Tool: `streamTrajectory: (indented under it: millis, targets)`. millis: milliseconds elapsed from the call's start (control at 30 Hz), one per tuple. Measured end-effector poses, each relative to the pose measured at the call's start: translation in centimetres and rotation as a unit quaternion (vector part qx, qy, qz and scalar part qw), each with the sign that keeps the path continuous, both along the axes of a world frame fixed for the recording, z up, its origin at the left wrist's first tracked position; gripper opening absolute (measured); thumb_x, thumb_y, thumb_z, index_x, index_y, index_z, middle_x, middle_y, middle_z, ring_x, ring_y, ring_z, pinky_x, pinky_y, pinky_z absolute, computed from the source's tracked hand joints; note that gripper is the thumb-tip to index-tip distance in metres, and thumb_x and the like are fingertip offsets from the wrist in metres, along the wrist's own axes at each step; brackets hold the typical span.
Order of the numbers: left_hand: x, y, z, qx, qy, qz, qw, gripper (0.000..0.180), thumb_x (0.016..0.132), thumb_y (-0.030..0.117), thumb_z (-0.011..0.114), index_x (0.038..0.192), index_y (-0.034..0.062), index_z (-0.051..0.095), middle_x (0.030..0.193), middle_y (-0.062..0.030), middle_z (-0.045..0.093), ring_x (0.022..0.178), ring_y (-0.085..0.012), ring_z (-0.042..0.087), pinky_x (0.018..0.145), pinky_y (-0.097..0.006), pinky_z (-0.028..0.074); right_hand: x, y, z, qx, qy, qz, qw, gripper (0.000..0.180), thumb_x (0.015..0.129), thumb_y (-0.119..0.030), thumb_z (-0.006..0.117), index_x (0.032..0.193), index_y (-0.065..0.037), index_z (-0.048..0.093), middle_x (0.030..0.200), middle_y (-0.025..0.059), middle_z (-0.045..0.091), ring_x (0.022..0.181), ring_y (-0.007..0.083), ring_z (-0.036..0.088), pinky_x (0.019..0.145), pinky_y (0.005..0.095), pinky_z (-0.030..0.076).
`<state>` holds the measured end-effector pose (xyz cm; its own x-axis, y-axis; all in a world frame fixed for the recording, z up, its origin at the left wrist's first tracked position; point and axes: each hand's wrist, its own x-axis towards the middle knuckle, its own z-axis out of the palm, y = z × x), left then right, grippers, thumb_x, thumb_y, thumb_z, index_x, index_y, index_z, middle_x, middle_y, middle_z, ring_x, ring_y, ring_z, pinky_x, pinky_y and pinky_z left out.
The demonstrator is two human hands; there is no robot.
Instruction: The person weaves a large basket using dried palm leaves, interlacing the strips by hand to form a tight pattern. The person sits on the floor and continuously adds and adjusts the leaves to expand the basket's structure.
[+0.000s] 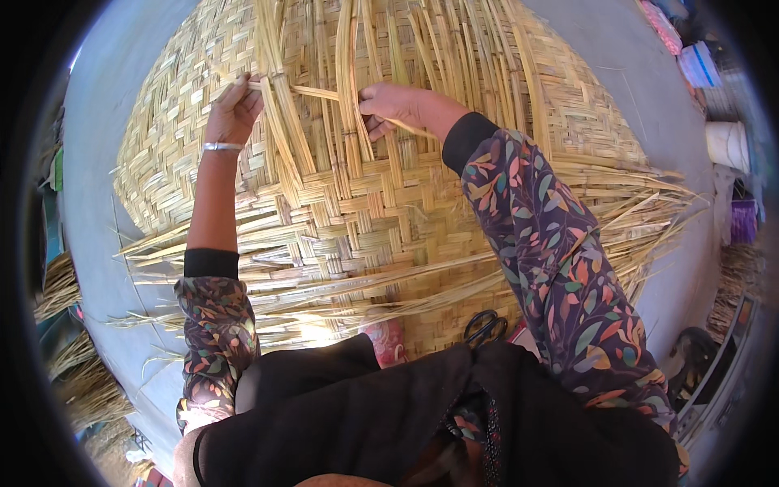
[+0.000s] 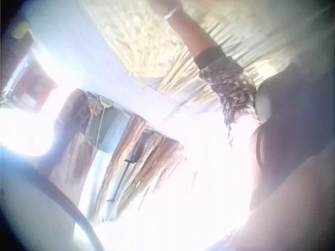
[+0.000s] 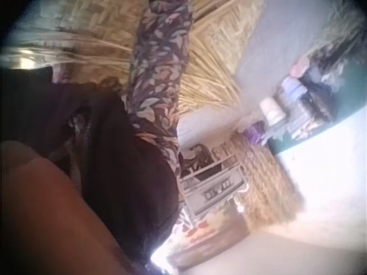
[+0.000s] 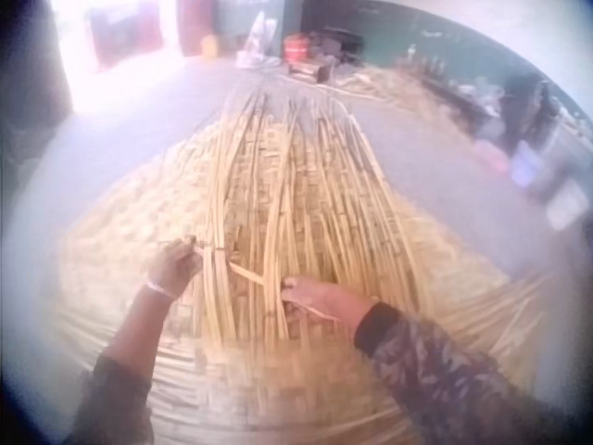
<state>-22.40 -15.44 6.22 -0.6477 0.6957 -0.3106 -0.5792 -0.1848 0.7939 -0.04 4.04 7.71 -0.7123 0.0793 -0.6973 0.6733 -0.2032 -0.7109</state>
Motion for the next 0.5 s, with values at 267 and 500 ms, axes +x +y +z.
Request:
streamTrajectory:
  millis: [267,500]
  targets:
    - [-0.8,-11.4,-1.5,-0.035,-0.019,0.225,0.973,0.019,0.09,0.009,0.056,0.106,-0.0007,0.052,0.109,-0.0187,0.062,0.1,-0.0284,0.063,0.08,-0.035,0.056,-1.2,1.1,0.5,0.244,-0.001,0.227,0.943,0.024,0.092,-0.021,0.049,0.098,0.0,0.059,0.08,0.0081,0.065,0.067,0.0144,0.065,0.055,0.0273,0.054]
    - [-1.3,-17.1,-7.0,-0.111,-0.045,0.282,0.952,0.02,0.09,0.01,0.057,0.107,0.0001,0.051,0.103,-0.0192,0.064,0.087,-0.0284,0.066,0.072,-0.037,0.057,0.4,0.5,-1.5,0.271,-0.001,0.284,0.92,0.025,0.092,-0.023,0.049,0.091,0.0,0.06,0.075,0.0062,0.066,0.059,0.0143,0.063,0.049,0.0292,0.048]
